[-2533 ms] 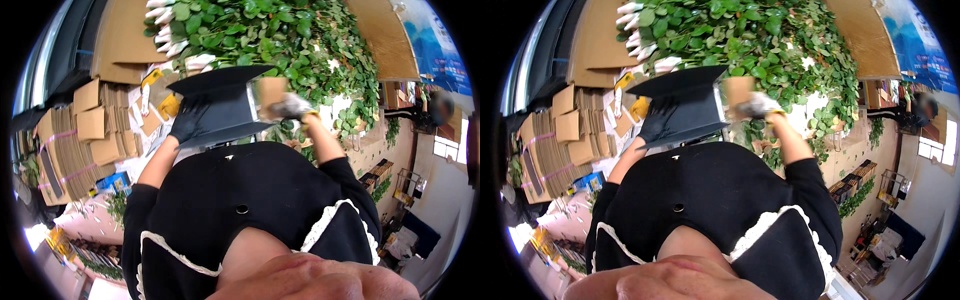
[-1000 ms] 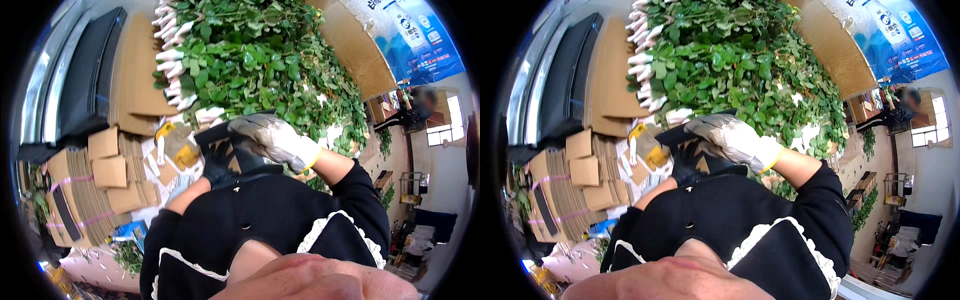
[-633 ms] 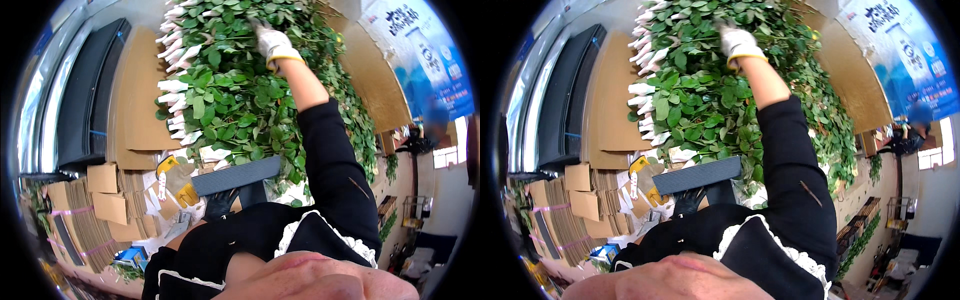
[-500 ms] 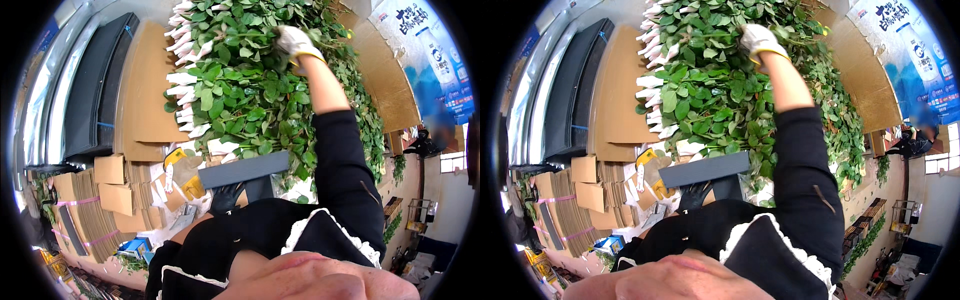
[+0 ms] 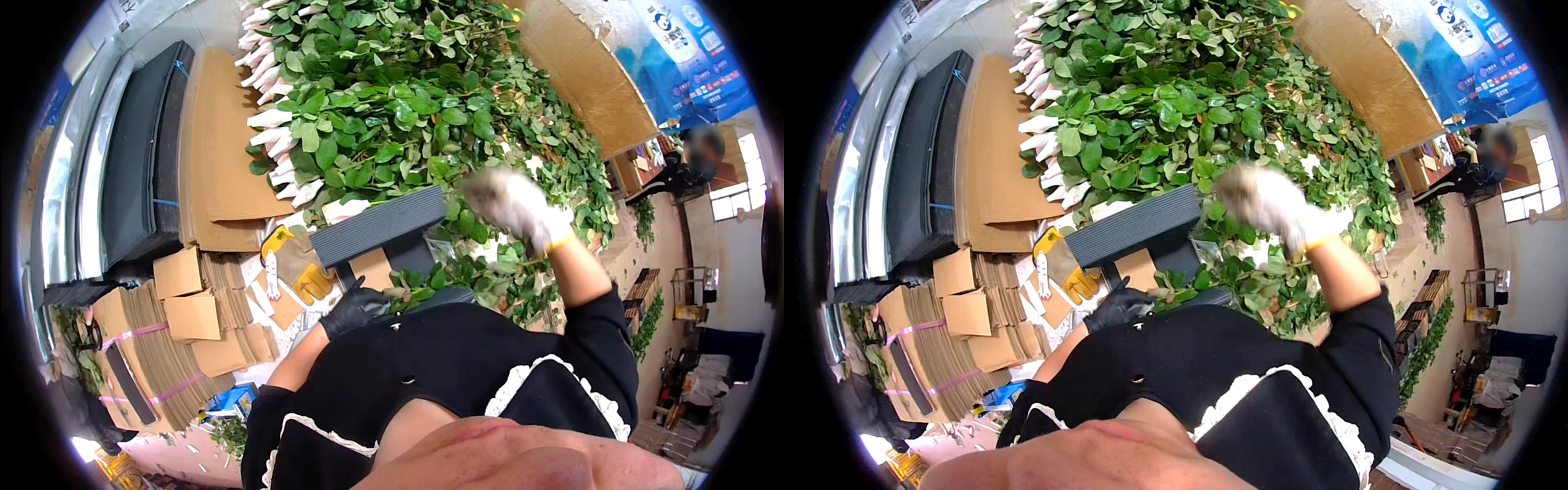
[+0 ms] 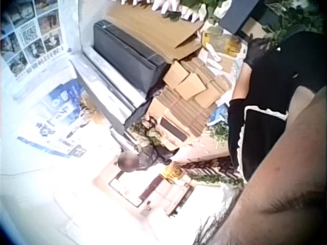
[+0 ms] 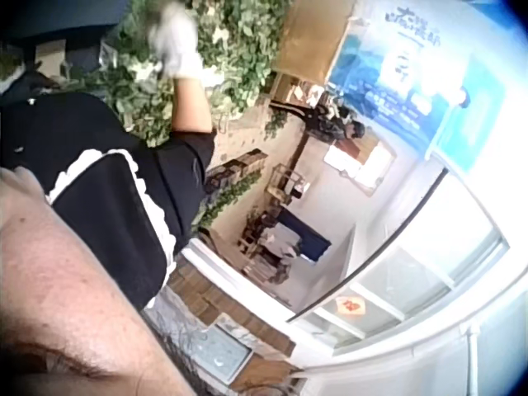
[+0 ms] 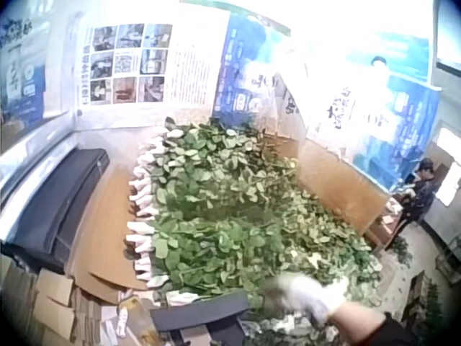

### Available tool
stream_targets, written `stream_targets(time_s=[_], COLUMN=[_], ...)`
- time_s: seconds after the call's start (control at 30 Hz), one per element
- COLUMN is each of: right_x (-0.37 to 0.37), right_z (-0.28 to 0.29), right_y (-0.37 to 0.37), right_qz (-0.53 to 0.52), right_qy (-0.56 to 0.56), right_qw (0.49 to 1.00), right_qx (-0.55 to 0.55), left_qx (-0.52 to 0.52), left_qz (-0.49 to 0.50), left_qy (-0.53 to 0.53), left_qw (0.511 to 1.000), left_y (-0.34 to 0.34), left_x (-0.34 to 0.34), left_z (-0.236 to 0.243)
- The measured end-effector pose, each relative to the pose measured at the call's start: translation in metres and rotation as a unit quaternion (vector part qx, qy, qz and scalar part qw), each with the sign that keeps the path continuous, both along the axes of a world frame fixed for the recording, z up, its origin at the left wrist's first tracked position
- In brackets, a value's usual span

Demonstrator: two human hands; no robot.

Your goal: The person arranges artificial flowers and greenery into a black rectangular container. They place white tulips and green leaves into the container, adjusting the arrangement to fit the items neatly.

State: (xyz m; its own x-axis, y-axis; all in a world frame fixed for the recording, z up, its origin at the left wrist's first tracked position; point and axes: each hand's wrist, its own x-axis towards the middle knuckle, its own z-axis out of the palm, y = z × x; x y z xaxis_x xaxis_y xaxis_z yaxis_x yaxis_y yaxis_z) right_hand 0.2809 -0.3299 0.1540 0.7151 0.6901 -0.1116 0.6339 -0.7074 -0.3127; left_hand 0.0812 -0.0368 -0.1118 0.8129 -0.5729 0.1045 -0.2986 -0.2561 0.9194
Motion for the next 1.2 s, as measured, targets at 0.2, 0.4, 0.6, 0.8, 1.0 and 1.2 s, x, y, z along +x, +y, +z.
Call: stream_targets(time_s=[0.2, 0.4, 0.6, 0.8, 1.0, 1.2], right_x=[0.193, 0.176, 0.109, 0.095, 0.169, 0.167], right_z=[-0.031, -0.117, -0.064, -0.012, -0.179, -0.120], right_y=[0.102, 0.156, 0.122, 0.121, 0.096, 0.100], right_qz=[0.021, -0.034, 0.010, -0.062, -0.158, -0.076], right_qy=[-0.218, -0.188, -0.298, -0.474, -0.308, -0.240], right_qw=[0.975, 0.981, 0.949, 0.865, 0.938, 0.954], right_qx=[-0.024, -0.026, 0.102, 0.152, 0.024, -0.160], left_qx=[0.106, 0.106, 0.102, 0.166, 0.141, -0.068], left_qz=[0.042, 0.033, 0.037, 0.029, 0.031, 0.221], left_qy=[-0.043, -0.046, -0.073, -0.083, -0.124, 0.121], left_qw=[0.993, 0.993, 0.991, 0.982, 0.982, 0.965], left_y=[-0.005, 0.010, 0.010, 0.008, 0.008, 0.004], left_x=[-0.009, -0.020, -0.010, -0.011, -0.005, -0.022], left_z=[-0.006, -0.029, -0.012, -0.019, -0.027, 0.020])
